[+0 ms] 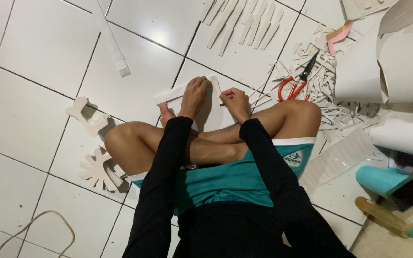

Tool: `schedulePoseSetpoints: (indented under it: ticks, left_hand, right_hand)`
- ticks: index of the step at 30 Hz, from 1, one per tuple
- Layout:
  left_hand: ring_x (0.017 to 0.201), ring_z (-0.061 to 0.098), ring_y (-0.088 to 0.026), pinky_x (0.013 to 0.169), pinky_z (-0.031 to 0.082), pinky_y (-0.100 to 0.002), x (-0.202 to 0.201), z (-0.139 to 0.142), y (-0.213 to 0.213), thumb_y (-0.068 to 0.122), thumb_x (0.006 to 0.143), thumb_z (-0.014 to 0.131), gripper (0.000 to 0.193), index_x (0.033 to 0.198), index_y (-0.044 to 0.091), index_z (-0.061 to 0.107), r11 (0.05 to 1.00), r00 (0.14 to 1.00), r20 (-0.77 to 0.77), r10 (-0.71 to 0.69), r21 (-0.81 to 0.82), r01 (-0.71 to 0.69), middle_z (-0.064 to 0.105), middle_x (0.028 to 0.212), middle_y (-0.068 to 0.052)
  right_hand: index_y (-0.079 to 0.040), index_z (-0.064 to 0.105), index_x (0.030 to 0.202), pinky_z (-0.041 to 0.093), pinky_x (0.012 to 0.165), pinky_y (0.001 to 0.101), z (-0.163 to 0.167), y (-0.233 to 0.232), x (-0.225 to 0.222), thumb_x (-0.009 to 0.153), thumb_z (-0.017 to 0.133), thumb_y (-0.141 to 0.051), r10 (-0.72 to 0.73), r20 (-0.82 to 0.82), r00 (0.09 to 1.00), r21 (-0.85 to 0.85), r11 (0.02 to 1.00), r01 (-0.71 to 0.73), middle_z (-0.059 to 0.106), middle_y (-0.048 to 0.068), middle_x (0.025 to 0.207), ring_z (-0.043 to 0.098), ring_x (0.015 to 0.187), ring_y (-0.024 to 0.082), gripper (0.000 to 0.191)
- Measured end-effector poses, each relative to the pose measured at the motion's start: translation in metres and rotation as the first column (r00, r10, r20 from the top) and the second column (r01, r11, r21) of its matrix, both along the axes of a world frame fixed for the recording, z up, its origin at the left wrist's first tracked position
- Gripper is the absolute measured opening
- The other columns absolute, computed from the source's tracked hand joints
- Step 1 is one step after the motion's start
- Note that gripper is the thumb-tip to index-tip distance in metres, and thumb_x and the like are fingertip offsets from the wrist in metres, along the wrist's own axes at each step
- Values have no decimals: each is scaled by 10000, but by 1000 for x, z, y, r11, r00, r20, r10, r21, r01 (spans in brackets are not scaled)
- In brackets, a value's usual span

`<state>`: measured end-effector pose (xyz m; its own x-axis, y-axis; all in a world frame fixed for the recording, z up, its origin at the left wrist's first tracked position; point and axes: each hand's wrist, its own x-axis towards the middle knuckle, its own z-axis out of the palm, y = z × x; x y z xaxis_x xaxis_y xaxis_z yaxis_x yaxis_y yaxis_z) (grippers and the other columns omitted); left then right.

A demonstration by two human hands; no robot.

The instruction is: The person sits cross-legged on the floor arranging thin white foam strips into a row, aligning them into a comb-like pattern, then picks up scissors and cuts the strips into shorter pieces one at a time, placing cut pieces aside.

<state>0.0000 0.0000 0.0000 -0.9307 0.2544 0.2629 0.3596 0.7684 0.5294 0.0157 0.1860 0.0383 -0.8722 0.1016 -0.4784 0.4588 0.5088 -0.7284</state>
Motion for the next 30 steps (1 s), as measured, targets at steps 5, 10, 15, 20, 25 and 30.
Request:
schedulePoseSetpoints:
  ticks: [5,10,15,20,25,30]
  left_hand:
    - [1178,618,-342,1022,506,-427,3,14,1,-36,873,589,428,1276,96,645,1000,1000,-1,-12,-14,12,649,1222,-106]
    - [1247,547,-362,1089,458,-438,7,2,6,8,880,581,535,1411,70,574,977,995,-38,-96,-195,87,569,1340,-162]
    - [1284,515,-397,1099,434,-430,3,-5,3,33,866,580,541,1397,135,565,964,995,-77,-60,-262,37,530,1404,-221]
    - [1286,529,-359,1073,444,-432,2,-2,2,-8,850,556,574,1385,198,582,985,1000,2,11,-174,-10,545,1384,-193]
    - [1265,539,-340,1090,437,-464,-10,5,-1,-24,897,531,613,1503,-25,443,998,1000,-7,5,-61,-5,547,1344,-183]
    - [1234,549,-326,1108,441,-414,-7,7,-3,-38,917,498,525,1436,37,497,1000,984,181,-1,15,-2,560,1328,-174]
  right_hand:
    - [-116,770,1011,586,688,288,17,-4,-2,872,749,-321,3,41,999,45,999,-5,804,20,891,762,785,128,248]
    - [-91,768,1008,593,698,301,18,-2,2,880,756,-355,-6,-15,1000,20,1000,6,797,34,890,763,792,141,293]
    - [-10,709,1079,608,750,309,7,-3,-38,891,785,-386,-39,-359,933,-57,998,20,773,103,899,750,831,184,427]
    - [23,612,1200,589,798,380,12,-20,-118,865,819,-342,-30,-472,881,83,994,78,737,179,998,729,896,286,538]
    - [86,528,1181,564,807,465,19,-36,-154,788,877,-285,65,-565,822,286,950,121,687,264,1049,682,950,405,643]
    - [-12,609,1130,579,802,412,14,-30,-160,787,837,-249,-158,-274,949,203,955,218,751,155,920,732,890,311,476]
